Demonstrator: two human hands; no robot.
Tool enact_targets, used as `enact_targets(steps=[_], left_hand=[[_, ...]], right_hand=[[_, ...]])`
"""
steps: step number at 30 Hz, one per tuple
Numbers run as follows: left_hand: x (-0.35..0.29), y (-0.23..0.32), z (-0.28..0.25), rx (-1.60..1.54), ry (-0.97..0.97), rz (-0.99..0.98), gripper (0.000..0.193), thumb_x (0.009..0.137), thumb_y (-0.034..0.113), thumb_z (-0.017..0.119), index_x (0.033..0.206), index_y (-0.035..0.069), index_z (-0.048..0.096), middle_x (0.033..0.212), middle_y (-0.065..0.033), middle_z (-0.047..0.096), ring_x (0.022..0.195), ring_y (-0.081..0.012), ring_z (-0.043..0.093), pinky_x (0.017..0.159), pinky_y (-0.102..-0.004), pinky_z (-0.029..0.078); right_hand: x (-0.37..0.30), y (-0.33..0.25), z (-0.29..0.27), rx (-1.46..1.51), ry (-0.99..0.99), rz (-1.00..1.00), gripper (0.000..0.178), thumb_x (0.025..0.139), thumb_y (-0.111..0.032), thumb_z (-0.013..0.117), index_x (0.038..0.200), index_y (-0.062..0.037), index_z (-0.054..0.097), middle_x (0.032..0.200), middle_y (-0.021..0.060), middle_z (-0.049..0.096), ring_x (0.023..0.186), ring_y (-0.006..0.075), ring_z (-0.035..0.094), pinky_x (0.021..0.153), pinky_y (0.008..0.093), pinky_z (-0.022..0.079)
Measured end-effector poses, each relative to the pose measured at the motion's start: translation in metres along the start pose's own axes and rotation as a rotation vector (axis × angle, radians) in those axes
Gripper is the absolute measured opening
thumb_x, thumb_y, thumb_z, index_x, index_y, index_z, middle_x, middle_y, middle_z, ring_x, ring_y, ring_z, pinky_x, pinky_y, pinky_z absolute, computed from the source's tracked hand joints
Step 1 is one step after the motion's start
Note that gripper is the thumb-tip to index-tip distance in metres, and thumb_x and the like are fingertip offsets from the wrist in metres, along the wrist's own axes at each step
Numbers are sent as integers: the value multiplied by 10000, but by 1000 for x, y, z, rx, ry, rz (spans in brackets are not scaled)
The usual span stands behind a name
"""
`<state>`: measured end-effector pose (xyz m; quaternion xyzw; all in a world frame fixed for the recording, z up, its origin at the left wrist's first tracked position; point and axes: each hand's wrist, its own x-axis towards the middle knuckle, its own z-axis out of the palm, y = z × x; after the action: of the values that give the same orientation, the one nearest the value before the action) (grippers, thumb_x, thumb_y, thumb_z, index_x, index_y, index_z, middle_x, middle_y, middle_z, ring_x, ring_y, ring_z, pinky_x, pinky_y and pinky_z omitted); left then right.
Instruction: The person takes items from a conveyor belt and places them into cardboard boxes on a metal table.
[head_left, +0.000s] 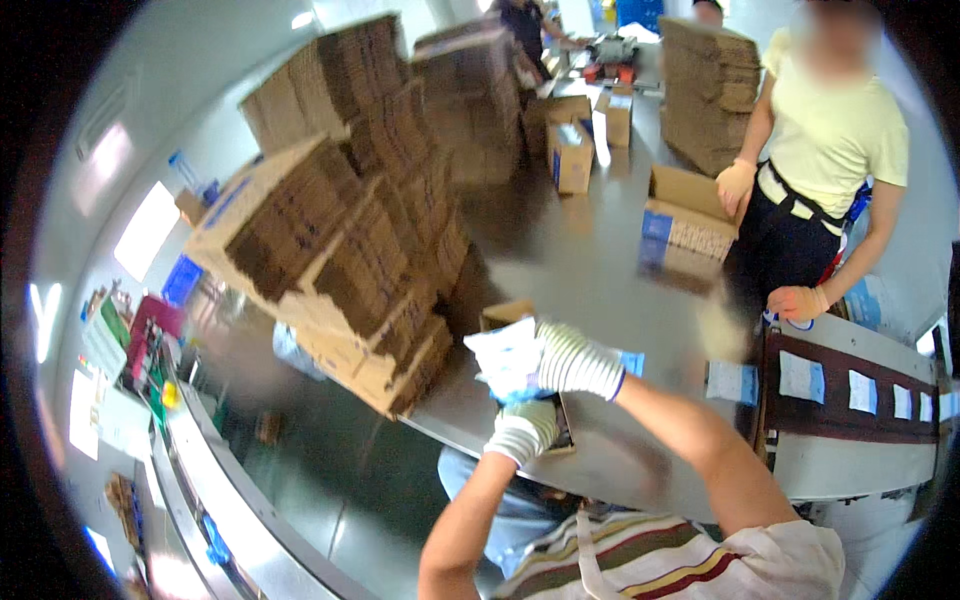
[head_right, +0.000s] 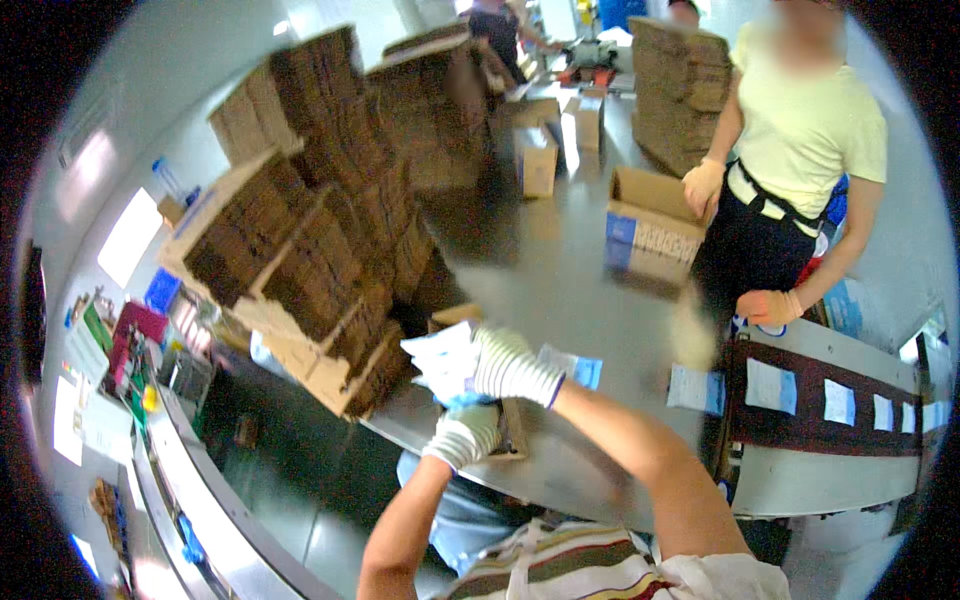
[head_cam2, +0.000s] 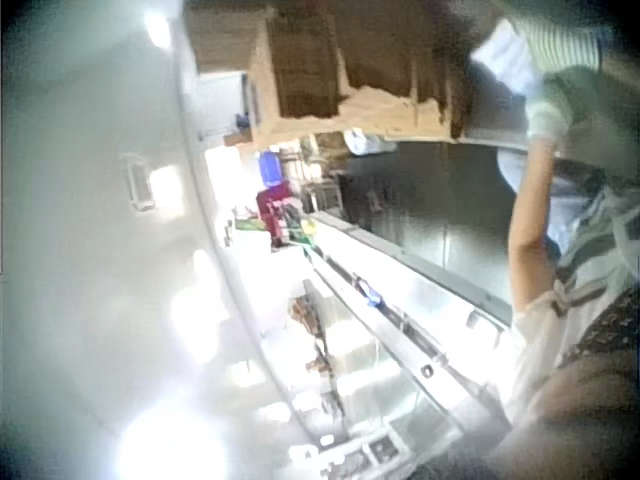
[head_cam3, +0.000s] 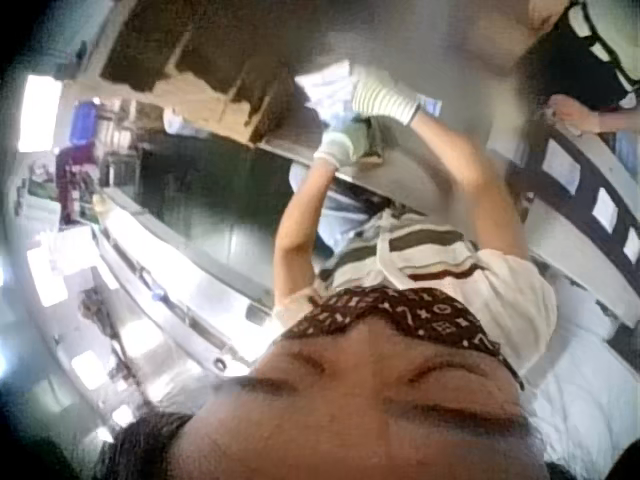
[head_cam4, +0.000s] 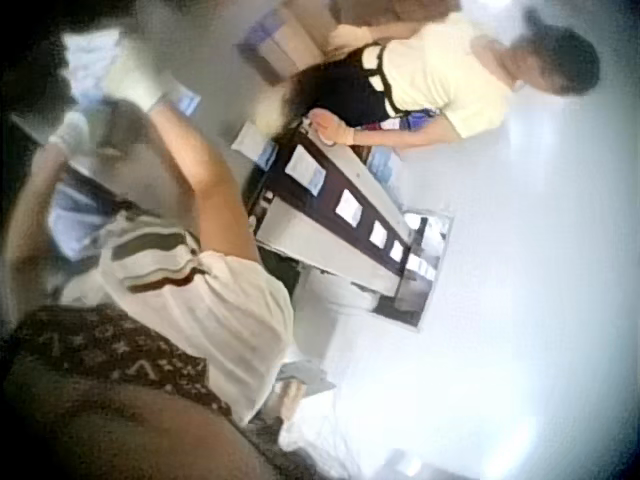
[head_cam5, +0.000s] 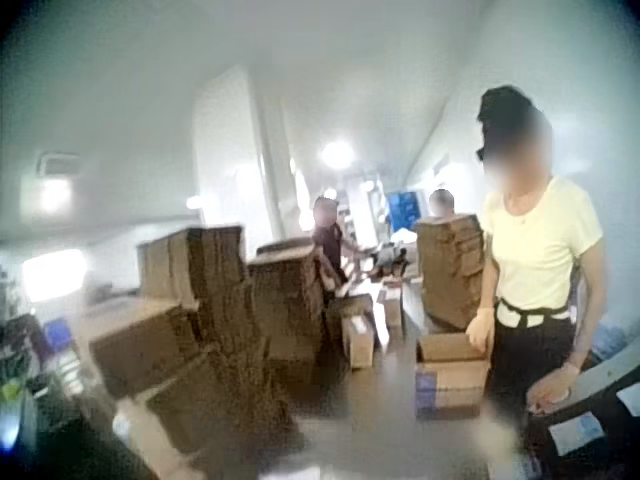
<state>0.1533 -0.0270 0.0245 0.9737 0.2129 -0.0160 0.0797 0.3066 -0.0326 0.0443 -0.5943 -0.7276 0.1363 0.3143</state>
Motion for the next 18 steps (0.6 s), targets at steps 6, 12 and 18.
enact_targets(steps=[6,12,18], left_hand=[[-5,19,-22,-26,-202,-51,352,859,383,510,775,78,662,733,-166,652,724,-333,645,658,-441,515],[40,10,-89,-210,574,52,201,857,231,524,912,56,607,811,-194,623,738,-358,614,664,-428,498],[83,-55,-3,276,-32,20,349,842,313,505,1036,48,622,1061,-166,630,997,-328,598,887,-445,447]], right_hand=[[-24,5,-7,-485,-137,111,701,683,-530,647,1132,-2,547,1069,163,610,1045,282,553,1070,465,261],[-23,-7,-41,-619,-531,217,889,603,-611,716,1256,-44,510,1344,153,459,1288,318,358,1086,525,207],[-80,-35,-65,-71,319,118,499,727,-412,712,1029,-39,576,1096,178,572,1074,343,524,930,441,418]])
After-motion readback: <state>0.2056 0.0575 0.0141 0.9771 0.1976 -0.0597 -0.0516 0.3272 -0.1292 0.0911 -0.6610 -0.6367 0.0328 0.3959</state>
